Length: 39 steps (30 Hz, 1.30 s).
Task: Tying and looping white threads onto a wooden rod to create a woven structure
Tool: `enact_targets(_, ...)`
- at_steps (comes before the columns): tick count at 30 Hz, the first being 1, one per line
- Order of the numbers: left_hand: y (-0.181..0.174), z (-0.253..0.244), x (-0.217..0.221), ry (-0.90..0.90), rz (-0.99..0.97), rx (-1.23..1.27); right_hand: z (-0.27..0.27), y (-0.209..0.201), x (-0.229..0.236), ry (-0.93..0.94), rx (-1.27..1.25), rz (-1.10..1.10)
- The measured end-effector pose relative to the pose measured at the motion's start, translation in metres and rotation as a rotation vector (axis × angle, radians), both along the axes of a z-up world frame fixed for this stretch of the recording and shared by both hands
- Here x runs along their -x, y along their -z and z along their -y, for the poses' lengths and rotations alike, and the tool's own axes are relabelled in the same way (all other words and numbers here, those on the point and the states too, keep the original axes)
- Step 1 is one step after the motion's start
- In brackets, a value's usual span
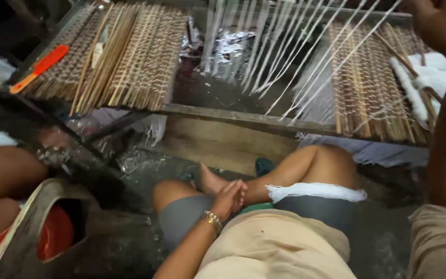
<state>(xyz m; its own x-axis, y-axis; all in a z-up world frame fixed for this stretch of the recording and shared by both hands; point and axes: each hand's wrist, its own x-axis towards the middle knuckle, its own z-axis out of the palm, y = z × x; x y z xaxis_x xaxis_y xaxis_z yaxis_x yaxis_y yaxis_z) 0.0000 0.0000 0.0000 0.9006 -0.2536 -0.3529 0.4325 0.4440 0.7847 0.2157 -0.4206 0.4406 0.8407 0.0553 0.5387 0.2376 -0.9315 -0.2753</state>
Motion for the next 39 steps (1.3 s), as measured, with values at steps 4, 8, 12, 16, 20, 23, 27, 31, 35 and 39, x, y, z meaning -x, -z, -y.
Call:
enact_targets(4, 0.046, 0.009, -0.008, 0.048, -0.133, -0.241, -0.005, 0.021, -0.031, -0.044, 0.122, -0.003)
enact_targets(8, 0.071, 0.024, -0.018, 0.02, -0.164, -0.237, -0.034, 0.062, -0.057, -0.083, 0.226, 0.002)
enact_targets(12, 0.09, 0.037, -0.021, 0.032, -0.214, -0.231, -0.078, 0.175, -0.095, -0.193, 0.214, -0.065)
enact_targets(16, 0.085, 0.037, -0.019, 0.08, -0.186, -0.242, -0.126, 0.279, -0.143, -0.199, 0.007, -0.29)
enact_targets(20, 0.065, 0.035, -0.013, 0.065, -0.175, -0.252, -0.184, 0.308, -0.148, -0.148, 0.022, -0.297)
enact_targets(23, 0.079, 0.044, -0.014, 0.107, -0.142, -0.237, -0.226, 0.317, -0.146, -0.128, 0.037, -0.314)
enact_targets(27, 0.073, 0.048, -0.011, 0.134, -0.082, -0.319, -0.304, 0.298, -0.122, -0.249, -0.035, -0.383)
enact_targets(31, 0.079, 0.057, -0.012, 0.142, -0.045, -0.325, -0.389, 0.276, -0.09, -0.333, -0.087, -0.382)
enact_targets(35, 0.05, 0.041, -0.006, 0.149, -0.044, -0.344, -0.45, 0.261, -0.078, -0.341, -0.107, -0.43)
enact_targets(39, 0.06, 0.046, -0.009, 0.148, -0.046, -0.331, -0.487, 0.246, -0.074, -0.383, -0.202, -0.535)
